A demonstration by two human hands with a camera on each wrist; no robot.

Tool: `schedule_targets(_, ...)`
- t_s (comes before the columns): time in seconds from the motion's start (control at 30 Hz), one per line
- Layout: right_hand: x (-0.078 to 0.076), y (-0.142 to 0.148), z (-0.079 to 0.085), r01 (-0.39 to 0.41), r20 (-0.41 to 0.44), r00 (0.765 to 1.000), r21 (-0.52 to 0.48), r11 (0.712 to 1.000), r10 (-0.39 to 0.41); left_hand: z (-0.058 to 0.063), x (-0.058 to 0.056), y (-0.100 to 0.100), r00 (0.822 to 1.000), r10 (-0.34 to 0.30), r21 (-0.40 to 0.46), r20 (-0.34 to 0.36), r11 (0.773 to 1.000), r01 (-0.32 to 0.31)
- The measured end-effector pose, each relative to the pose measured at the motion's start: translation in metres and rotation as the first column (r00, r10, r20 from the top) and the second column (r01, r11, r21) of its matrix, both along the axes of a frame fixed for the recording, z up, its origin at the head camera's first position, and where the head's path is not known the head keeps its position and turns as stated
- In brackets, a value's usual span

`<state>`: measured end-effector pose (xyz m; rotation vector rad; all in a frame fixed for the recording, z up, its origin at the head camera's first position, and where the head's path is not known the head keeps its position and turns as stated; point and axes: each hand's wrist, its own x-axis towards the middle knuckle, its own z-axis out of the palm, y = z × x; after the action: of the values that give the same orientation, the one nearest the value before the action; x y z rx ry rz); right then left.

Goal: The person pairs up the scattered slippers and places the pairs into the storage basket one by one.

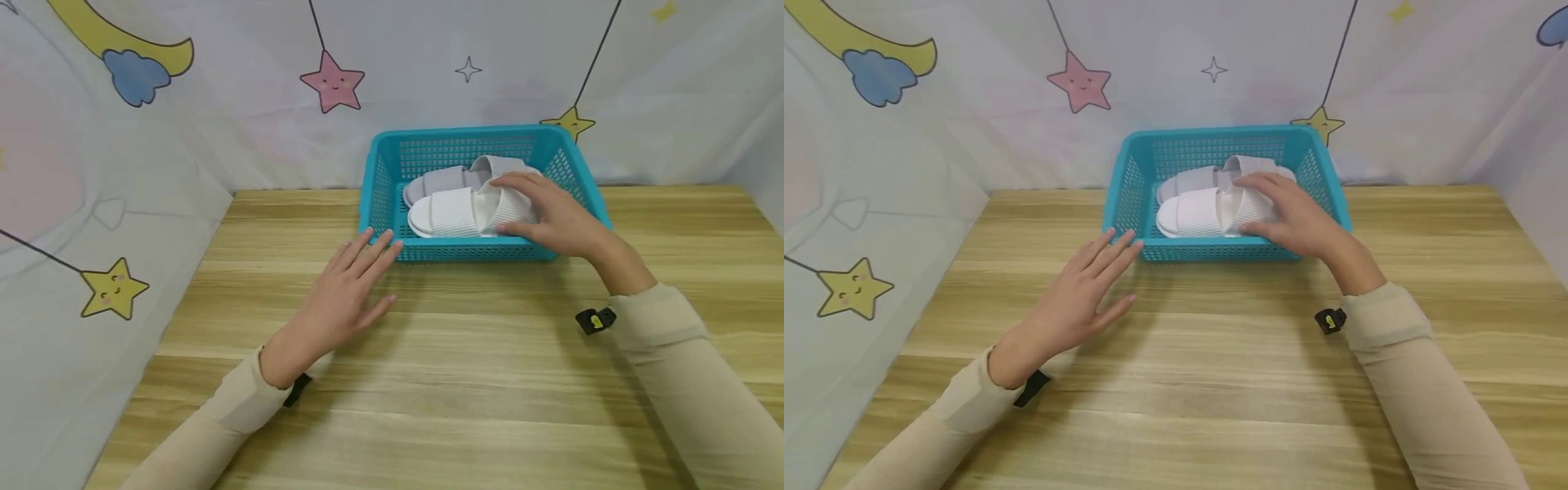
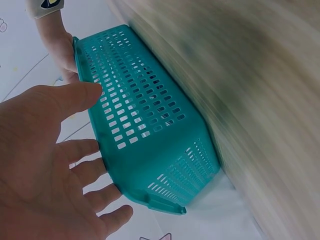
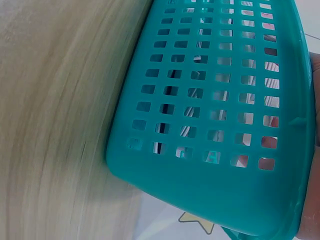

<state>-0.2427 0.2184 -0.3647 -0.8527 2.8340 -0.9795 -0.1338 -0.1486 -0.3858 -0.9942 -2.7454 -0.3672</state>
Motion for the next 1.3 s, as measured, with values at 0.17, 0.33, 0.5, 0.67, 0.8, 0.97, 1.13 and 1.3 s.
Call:
schedule_targets(0.17,0.0030,0.0040,0.0034,0.006,0.044,0.999,0.018,1.000,-0.007,0.0011,-0.0002,0.0033,1.000,-0.010,0.026,0.005,1.000,0.010)
schedule_targets(0.33,0.0031,0.0048,0.0052,-0.003,0.056,0.998,0.021,1.000,0.002,0.0020,-0.0005,0.0048,1.000,-0.003,0.027,0.003,1.000,0.003)
schedule_targets(0.5,0.0023,0.0048,0.0059,0.000,0.101,0.995,0.053,0.999,-0.005,0.0027,-0.0005,0.0052,1.000,-0.001,0.018,0.007,1.000,0.001)
schedule_targets(0.67,0.0023,0.0049,0.0079,0.016,0.190,0.981,0.117,0.993,-0.039,0.0023,-0.0001,0.0052,1.000,-0.007,0.016,0.009,1.000,0.007)
schedule_targets(0.8,0.0006,0.0049,0.0080,-0.003,0.229,0.973,0.148,0.989,-0.031,0.0021,0.0002,0.0050,1.000,-0.012,0.022,0.008,1.000,0.012)
schedule_targets(0.97,-0.0020,0.0034,0.0085,-0.035,0.252,0.968,0.189,0.981,-0.014,0.0023,0.0003,0.0038,1.000,-0.012,0.027,0.001,1.000,0.012)
schedule_targets(1.13,-0.0018,0.0027,0.0076,-0.040,0.236,0.972,0.216,0.976,-0.013,0.0019,0.0001,0.0030,1.000,-0.014,0.022,-0.003,1.000,0.014)
schedule_targets(1.3,-0.0016,-0.0008,0.0068,-0.033,0.220,0.975,0.229,0.973,-0.019,0.0024,0.0003,0.0019,1.000,-0.003,0.012,-0.016,1.000,0.003)
